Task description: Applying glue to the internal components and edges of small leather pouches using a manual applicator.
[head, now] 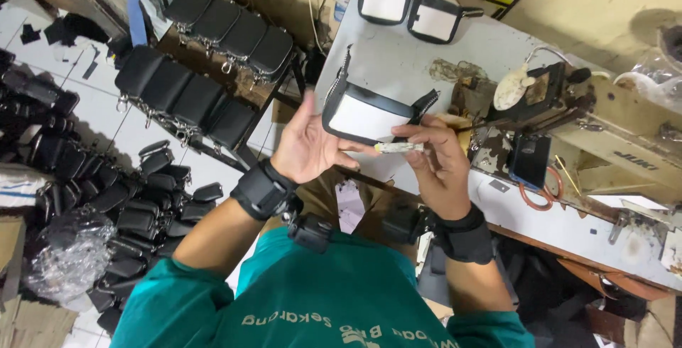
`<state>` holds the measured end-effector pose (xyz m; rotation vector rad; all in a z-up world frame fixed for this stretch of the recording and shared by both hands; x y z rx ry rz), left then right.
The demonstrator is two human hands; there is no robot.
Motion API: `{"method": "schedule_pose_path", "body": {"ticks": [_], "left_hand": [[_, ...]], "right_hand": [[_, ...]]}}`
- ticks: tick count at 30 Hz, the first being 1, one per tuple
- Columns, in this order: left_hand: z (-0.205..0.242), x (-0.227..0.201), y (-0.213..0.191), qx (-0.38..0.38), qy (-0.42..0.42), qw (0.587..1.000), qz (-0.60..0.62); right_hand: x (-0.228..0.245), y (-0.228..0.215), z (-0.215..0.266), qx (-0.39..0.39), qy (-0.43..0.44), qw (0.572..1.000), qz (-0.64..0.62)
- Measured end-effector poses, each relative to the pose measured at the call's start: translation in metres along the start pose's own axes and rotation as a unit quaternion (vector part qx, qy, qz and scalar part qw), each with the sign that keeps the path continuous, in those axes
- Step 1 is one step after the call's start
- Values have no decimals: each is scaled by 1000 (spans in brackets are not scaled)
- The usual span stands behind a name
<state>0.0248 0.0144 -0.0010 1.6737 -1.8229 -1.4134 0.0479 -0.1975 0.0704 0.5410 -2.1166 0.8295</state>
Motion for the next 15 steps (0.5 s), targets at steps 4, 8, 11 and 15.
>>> {"method": "schedule_pose_path", "body": {"ticks": [4,8,11,15], "left_hand": [[17,25,-60,-84,4,971,-222],[1,-2,-37,-172,111,926,-318],[-2,-17,-28,-174,154,935,-269],[1,-10,-36,-175,156,943,-235]], "right_hand": [[-1,18,-4,-42,1,999,-14],[-3,33,3,-36,4,998,-49],[23,23,5,-14,13,1000,0],[63,-9,-9,-66,7,986,155]]}}
Point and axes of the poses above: each hand's wrist, its own z-axis away from the middle knuckle, its own y-axis out of the palm, x = y × z, the point moved 3 cm from there along -z, towards the middle knuckle, and after that the axes turned 15 degrees about x, right-handed, at the moved point
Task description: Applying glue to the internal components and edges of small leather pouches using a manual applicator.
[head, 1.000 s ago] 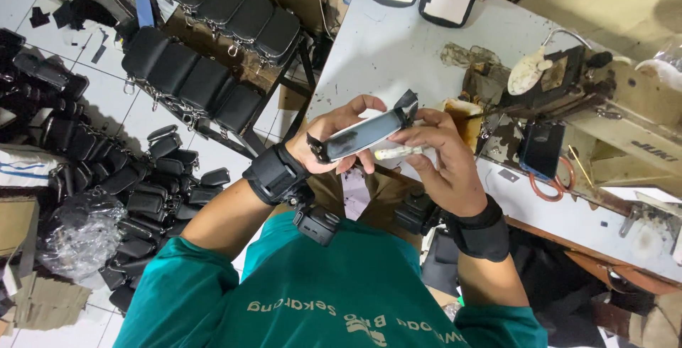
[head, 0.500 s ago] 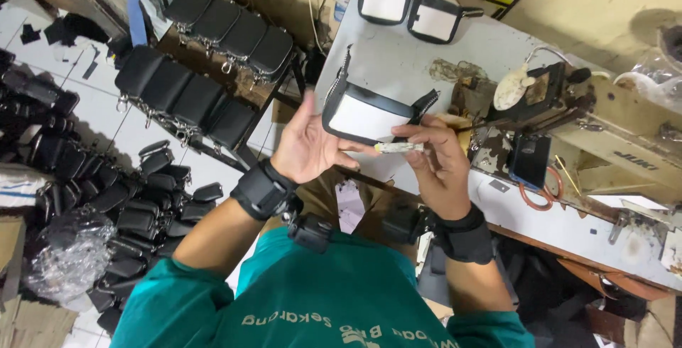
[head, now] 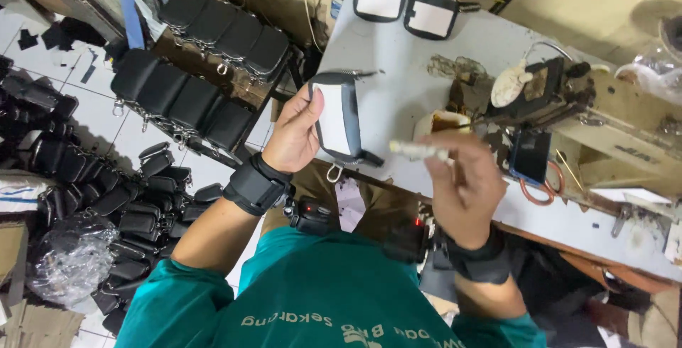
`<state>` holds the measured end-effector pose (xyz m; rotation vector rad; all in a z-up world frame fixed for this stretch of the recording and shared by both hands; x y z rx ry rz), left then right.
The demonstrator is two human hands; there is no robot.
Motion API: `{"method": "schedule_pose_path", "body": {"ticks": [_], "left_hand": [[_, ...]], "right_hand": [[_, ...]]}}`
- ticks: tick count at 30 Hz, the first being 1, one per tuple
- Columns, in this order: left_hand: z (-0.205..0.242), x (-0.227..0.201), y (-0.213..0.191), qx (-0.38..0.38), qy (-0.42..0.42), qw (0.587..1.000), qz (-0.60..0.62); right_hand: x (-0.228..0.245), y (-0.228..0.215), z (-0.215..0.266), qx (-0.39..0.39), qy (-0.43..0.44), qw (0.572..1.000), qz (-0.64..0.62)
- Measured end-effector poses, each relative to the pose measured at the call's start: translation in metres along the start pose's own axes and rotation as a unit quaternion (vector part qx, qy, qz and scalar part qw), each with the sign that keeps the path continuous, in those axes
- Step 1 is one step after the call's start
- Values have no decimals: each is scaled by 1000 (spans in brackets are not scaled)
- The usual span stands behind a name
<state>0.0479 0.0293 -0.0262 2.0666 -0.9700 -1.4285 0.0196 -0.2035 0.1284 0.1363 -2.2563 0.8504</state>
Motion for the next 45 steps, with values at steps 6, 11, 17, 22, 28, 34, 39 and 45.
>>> {"method": "schedule_pose_path", "body": {"ticks": [6,11,17,22,28,34,39,45], "left_hand": [[5,-1,25,27,-29,998,-40],[10,4,19,35,-28,996,-80],[9,-4,20,32,-31,992,-118],[8,-8,26,39,-34,989,-135],[2,-19,7,52,-51,979,-193],[-1,-25,-11,143,-111,938,-295],[6,-7,-34,115,-191,910,-348],[8,-8,-36,132,-183,894,-388]], "right_hand": [[8,12,-34,-15,-64,991,116],[-4,27,-31,-20,-78,981,175],[-1,35,-25,5,-109,971,211],[-3,34,-24,-9,-123,965,233],[-37,-2,11,32,-23,978,203],[-63,-41,41,21,230,949,215],[-105,-39,56,84,220,927,292],[-122,-30,56,92,177,926,322]]}}
Point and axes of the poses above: each hand's wrist, its own z-axis away from the middle knuckle, its own y-axis out of the palm, x = y × z, the point moved 3 cm from there along -z, towards the middle knuckle, and after that the axes turned 15 degrees about x, right-handed, at the moved point
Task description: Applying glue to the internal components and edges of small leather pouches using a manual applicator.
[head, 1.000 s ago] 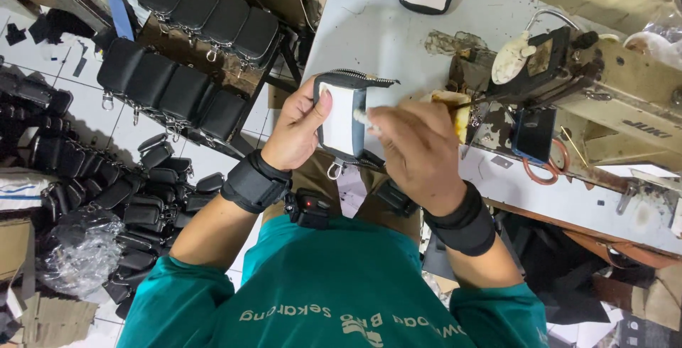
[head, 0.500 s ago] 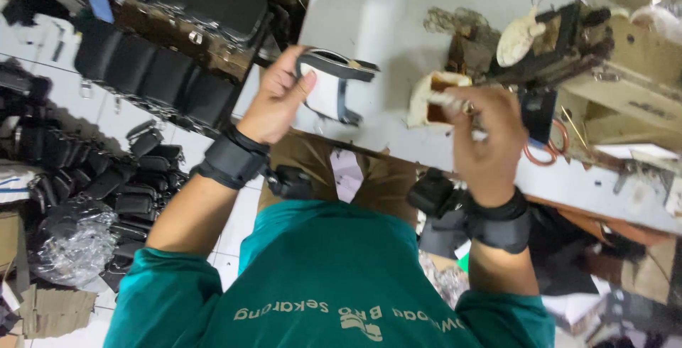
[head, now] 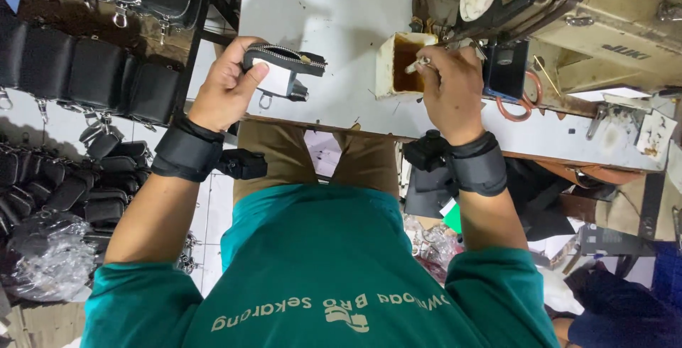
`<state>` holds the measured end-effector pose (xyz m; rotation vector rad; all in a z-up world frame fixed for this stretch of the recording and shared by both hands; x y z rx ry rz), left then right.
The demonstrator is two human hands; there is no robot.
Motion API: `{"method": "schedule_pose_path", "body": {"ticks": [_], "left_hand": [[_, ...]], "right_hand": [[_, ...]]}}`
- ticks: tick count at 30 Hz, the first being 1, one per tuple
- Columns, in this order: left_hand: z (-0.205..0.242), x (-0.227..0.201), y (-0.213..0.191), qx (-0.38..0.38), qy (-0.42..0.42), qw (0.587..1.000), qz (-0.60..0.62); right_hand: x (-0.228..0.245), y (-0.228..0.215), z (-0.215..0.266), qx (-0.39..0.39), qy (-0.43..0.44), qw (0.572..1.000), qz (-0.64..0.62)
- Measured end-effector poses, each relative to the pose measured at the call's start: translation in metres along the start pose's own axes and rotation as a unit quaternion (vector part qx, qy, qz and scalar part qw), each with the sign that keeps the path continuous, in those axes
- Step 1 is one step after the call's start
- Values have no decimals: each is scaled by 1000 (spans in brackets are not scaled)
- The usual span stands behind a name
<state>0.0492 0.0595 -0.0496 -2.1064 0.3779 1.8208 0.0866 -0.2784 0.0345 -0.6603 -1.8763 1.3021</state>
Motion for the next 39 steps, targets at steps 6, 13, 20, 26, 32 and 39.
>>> {"method": "schedule_pose_path", "body": {"ticks": [6,13,20,26,32,39], "left_hand": [[10,-4,4,-8,7,999,-35],[20,-10,9,-9,4,997,-72],[19,-15,13,19,14,995,-97],[22,-16,13,16,21,996,-90],[20,-17,12,6,25,993,-115],[17,-24,13,1,37,991,-126]], "right_hand": [[-7,1,2,20,4,1000,0],[-14,6,3,14,-9,1000,15],[-15,-14,11,37,37,994,-92],[-30,-15,17,36,81,977,-192],[-23,-29,20,109,73,961,-243],[50,-22,12,64,34,929,-362]]}}
Point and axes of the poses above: each hand's wrist, its own z-axis away from the middle knuckle, its own y-axis out of the palm, x = y × z, the point moved 3 cm from there along -z, towards the middle knuckle, and after that the axes turned 15 degrees about x, right-handed, at the moved point
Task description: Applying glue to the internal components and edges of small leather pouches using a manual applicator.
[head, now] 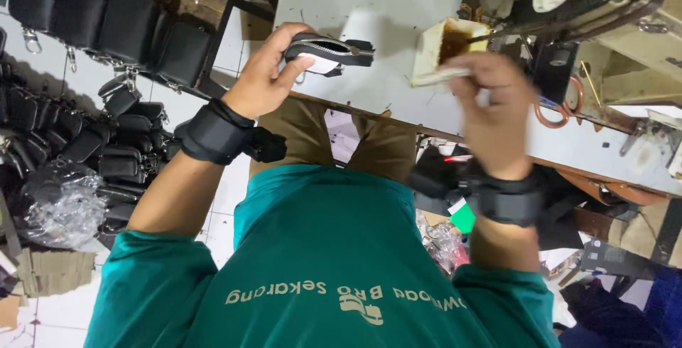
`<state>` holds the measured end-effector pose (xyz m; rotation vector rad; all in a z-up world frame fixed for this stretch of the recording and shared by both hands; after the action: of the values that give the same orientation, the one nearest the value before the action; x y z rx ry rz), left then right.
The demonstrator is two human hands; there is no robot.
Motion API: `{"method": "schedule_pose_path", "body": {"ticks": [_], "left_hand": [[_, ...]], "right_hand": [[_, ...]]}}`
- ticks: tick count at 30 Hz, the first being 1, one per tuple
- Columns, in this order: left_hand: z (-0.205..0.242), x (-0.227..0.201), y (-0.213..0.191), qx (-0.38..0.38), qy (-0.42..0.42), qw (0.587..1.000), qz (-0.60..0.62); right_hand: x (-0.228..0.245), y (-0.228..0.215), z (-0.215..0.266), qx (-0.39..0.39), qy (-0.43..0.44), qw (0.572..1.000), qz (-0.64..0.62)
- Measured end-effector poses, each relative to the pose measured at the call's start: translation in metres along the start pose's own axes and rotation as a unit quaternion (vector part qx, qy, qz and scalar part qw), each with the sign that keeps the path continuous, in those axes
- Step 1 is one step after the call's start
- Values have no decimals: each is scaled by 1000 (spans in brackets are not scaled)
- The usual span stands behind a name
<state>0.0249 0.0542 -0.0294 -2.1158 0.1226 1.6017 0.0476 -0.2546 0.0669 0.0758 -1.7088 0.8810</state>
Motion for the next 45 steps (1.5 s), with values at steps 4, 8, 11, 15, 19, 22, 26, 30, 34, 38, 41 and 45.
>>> {"method": "schedule_pose_path", "body": {"ticks": [4,8,11,15,19,22,26,30,34,38,41,45], "left_hand": [[0,4,1,-7,-14,1000,-23],[0,5,1,-15,0,1000,-28],[0,6,0,-20,-5,1000,-18],[0,5,1,-24,2,1000,-12],[0,8,3,-33,6,999,-19],[0,3,3,-47,16,998,-24],[-2,1,3,-47,29,998,-35],[-2,0,3,-43,30,998,-47],[-2,-1,4,-47,36,997,-56],[-3,5,6,-43,28,997,-49],[-4,8,6,-46,20,997,-61],[-3,8,6,-49,16,997,-52]], "right_hand": [[-23,65,-33,13,-25,995,91],[-37,97,-50,-14,-34,986,165],[-43,106,-59,-18,-44,981,186],[-54,115,-67,-11,-44,983,176],[-55,119,-72,4,-53,977,206],[-49,118,-68,18,-54,981,185],[-49,117,-60,19,-90,972,218],[-51,117,-62,19,-98,964,248],[-51,119,-61,11,-117,957,266],[-49,117,-67,7,-119,958,260],[-55,119,-70,7,-124,957,263],[-54,117,-73,-8,-131,957,260]]}}
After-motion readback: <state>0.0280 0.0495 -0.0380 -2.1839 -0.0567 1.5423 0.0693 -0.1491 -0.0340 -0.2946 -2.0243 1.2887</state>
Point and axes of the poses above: each hand's wrist, its own z-axis away from the middle knuckle, its own y-axis out of the palm, x = y × z, the point moved 3 cm from there along -z, towards the middle knuckle, and after that the axes turned 15 degrees about x, right-handed, at the moved point
